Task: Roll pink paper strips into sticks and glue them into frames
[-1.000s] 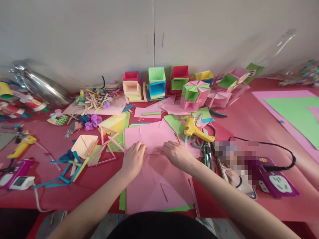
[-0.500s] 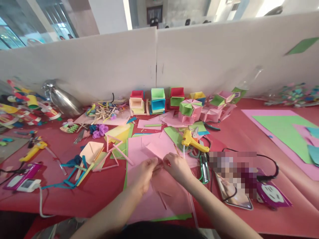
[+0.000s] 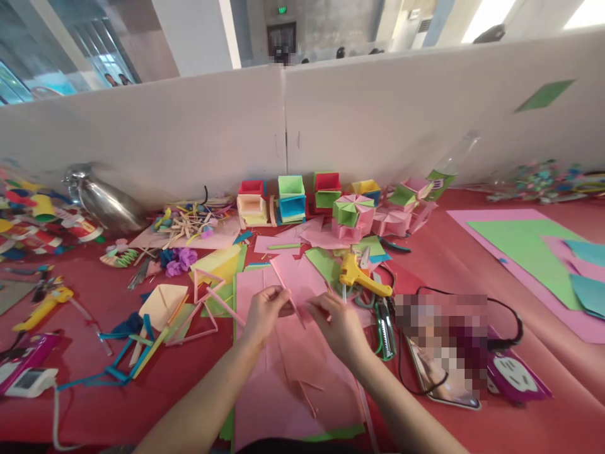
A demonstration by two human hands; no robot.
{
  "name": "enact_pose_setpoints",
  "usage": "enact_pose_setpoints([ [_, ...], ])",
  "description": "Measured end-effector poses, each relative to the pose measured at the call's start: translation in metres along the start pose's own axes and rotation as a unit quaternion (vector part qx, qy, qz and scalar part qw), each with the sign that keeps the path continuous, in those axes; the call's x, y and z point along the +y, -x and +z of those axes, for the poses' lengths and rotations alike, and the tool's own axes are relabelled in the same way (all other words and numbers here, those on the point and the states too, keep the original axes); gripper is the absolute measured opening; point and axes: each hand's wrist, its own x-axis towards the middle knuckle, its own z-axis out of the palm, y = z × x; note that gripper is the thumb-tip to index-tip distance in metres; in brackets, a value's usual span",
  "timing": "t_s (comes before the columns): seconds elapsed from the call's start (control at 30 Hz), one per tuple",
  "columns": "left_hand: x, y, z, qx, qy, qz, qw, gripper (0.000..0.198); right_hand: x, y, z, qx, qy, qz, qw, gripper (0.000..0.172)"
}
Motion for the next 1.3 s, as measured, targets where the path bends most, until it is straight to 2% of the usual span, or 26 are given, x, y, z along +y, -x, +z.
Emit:
enact_pose_setpoints([
  [0.13,0.011,-0.006,-0.001,0.009,0.008,0.011,1.0,0.026,0.005,-0.005,-0.014,0.071,-0.051,-0.005,0.996,0.016],
  [0.2,0.011,-0.007,0.002,0.015,0.02,0.016,1.0,0.026,0.002,-0.004,-0.011,0.092,-0.058,-0.033,0.994,0.014],
  [0.3,0.004,-0.005,0.009,0.023,0.039,0.02,0.999,0.026,-0.004,-0.005,0.001,0.087,0.013,-0.079,0.993,0.013],
  [0.4,-0.007,-0.001,0.016,0.03,0.055,0.012,0.998,0.026,-0.008,-0.008,0.011,0.038,0.123,-0.072,0.989,0.014],
  [0.5,-0.017,0.006,0.018,0.043,0.079,-0.019,0.996,0.026,-0.009,-0.011,0.011,-0.044,0.198,-0.059,0.977,0.011],
  [0.57,-0.021,0.01,0.018,0.059,0.099,-0.05,0.992,0.026,-0.008,-0.011,0.01,-0.08,0.219,-0.063,0.97,0.011],
  [0.7,-0.023,0.016,0.016,0.077,0.124,-0.086,0.986,0.024,-0.007,-0.006,0.009,-0.105,0.223,-0.075,0.966,0.014],
  [0.8,-0.023,0.018,0.014,0.055,0.12,-0.101,0.986,0.021,-0.009,-0.004,0.007,-0.128,0.227,-0.083,0.962,0.014],
  [0.9,-0.023,0.021,0.011,0.038,0.124,-0.128,0.983,0.022,-0.011,-0.005,0.003,-0.178,0.241,-0.092,0.95,0.014],
  [1.0,-0.021,0.028,0.001,0.008,0.111,-0.172,0.979,0.025,-0.008,-0.003,0.002,-0.216,0.242,-0.107,0.94,0.016],
  [1.07,-0.018,0.037,-0.01,-0.036,0.052,-0.216,0.974,0.029,-0.003,0.002,0.004,-0.232,0.235,-0.118,0.937,0.016],
  [1.13,-0.012,0.047,-0.025,-0.089,-0.084,-0.255,0.959,0.033,0.002,0.008,0.008,-0.244,0.227,-0.129,0.934,0.017],
  [1.17,-0.009,0.052,-0.032,-0.12,-0.164,-0.238,0.95,0.034,0.004,0.011,0.01,-0.249,0.224,-0.134,0.933,0.017],
  [1.2,-0.006,0.055,-0.039,-0.136,-0.242,-0.186,0.942,0.031,0.005,0.013,0.011,-0.253,0.221,-0.139,0.931,0.017],
  [1.23,-0.005,0.057,-0.044,-0.134,-0.328,-0.093,0.931,0.025,0.006,0.015,0.011,-0.256,0.219,-0.143,0.931,0.017],
  [1.3,-0.004,0.057,-0.052,-0.123,-0.472,0.102,0.867,0.013,0.007,0.017,0.011,-0.26,0.215,-0.149,0.929,0.017],
])
